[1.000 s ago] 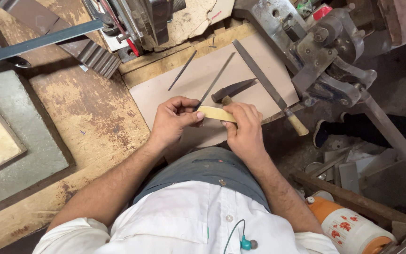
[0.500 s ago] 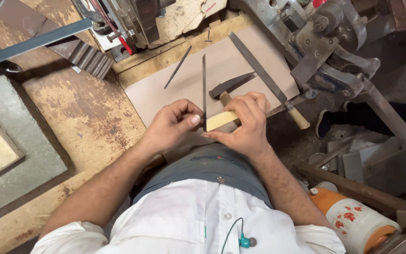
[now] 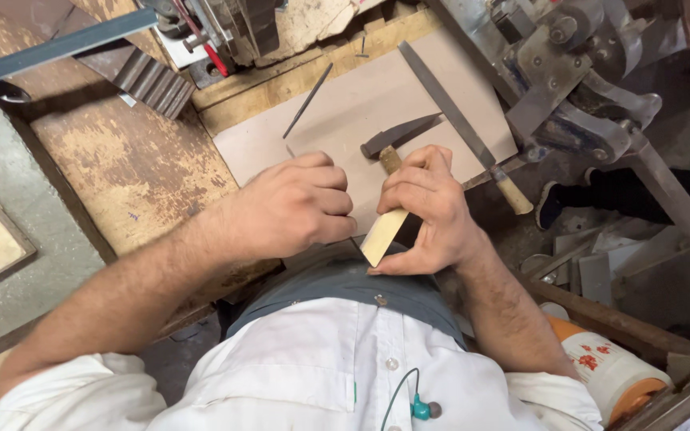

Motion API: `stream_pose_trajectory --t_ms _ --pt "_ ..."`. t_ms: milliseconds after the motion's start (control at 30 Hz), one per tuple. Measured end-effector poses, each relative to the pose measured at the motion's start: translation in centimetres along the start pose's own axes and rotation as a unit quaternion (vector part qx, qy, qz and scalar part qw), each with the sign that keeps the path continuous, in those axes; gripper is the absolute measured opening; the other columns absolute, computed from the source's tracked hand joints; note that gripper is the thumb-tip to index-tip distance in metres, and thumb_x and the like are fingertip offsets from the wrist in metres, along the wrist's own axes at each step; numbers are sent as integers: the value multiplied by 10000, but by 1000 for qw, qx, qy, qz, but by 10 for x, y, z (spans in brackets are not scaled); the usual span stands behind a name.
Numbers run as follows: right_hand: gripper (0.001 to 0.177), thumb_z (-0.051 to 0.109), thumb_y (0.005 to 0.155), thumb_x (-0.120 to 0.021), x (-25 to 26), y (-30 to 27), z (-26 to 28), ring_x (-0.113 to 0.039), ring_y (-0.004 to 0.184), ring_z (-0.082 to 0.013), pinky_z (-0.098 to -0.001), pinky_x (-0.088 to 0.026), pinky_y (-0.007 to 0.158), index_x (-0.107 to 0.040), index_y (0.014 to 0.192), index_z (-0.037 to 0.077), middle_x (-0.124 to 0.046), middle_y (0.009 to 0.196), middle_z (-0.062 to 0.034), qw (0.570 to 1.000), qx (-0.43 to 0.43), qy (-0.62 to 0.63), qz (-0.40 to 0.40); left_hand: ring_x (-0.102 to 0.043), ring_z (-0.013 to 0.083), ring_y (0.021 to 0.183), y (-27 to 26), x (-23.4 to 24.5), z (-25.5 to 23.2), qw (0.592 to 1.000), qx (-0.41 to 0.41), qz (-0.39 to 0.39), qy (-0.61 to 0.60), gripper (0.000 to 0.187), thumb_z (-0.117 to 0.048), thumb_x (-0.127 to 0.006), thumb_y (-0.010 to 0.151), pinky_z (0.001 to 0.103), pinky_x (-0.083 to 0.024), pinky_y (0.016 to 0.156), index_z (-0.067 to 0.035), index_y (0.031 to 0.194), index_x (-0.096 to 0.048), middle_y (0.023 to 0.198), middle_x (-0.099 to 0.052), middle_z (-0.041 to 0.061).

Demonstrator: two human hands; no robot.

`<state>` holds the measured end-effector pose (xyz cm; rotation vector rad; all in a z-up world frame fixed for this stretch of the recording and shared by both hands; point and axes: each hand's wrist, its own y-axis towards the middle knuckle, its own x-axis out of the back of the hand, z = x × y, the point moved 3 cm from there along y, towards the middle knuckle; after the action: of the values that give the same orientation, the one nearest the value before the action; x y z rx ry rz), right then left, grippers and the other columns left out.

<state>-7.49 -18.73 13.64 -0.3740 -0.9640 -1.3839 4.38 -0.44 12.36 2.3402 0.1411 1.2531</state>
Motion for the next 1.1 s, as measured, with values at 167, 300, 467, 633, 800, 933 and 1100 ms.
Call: stream_pose_trajectory --t_ms 167,300,467,633,800,933,1100 --pt "601 589 603 -871 6 8 1 -555 963 -286 -440 -335 951 -678 874 89 -666 955 -35 998 42 27 38 -611 201 847 6 8 -5 998 -28 58 -26 248 -204 -645 796 366 -503 761 -118 995 -765 828 -641 -15" --pt "594 598 619 -869 6 12 1 -549 955 -273 -436 -330 946 -682 861 88 -666 941 -26 997 50 38 46 -612 194 832 8 9 -4 995 -59 28 -79 310 -210 -649 788 360 -528 763 -104 1050 -776 889 -699 -31" --pt "591 602 618 -862 2 16 -3 -548 957 -266 -436 -325 948 -686 852 89 -666 934 -28 996 55 41 51 -607 204 785 6 6 1 992 -59 44 -102 308 -203 -664 783 361 -533 713 -101 1044 -791 843 -702 -33" --pt "592 606 619 -862 -2 22 -5 -542 963 -266 -435 -330 956 -687 856 92 -662 935 -24 995 57 47 61 -601 212 773 4 3 6 991 -51 54 -113 296 -177 -673 769 364 -529 696 -108 1030 -795 822 -689 -28" --pt "593 604 647 -864 -9 24 -13 -549 999 -278 -452 -333 974 -686 879 89 -661 955 -30 993 62 52 82 -581 226 744 -1 -4 13 990 -26 66 -126 325 -134 -677 726 367 -522 646 -110 1027 -799 814 -686 -23" --pt "621 633 667 -857 -25 23 -27 -567 1112 -301 -472 -325 1024 -684 919 92 -668 1074 -63 993 63 20 100 -622 224 767 -16 -20 28 991 8 74 -114 365 -131 -668 670 358 -536 649 -105 1008 -801 894 -746 -28" --pt "654 634 731 -814 -54 15 -52 -543 1237 -338 -481 -304 1082 -714 1061 79 -656 1249 -135 994 62 -58 65 -692 208 883 -49 -55 59 991 67 65 -95 221 -106 -667 816 351 -571 733 -127 989 -803 963 -772 -12"
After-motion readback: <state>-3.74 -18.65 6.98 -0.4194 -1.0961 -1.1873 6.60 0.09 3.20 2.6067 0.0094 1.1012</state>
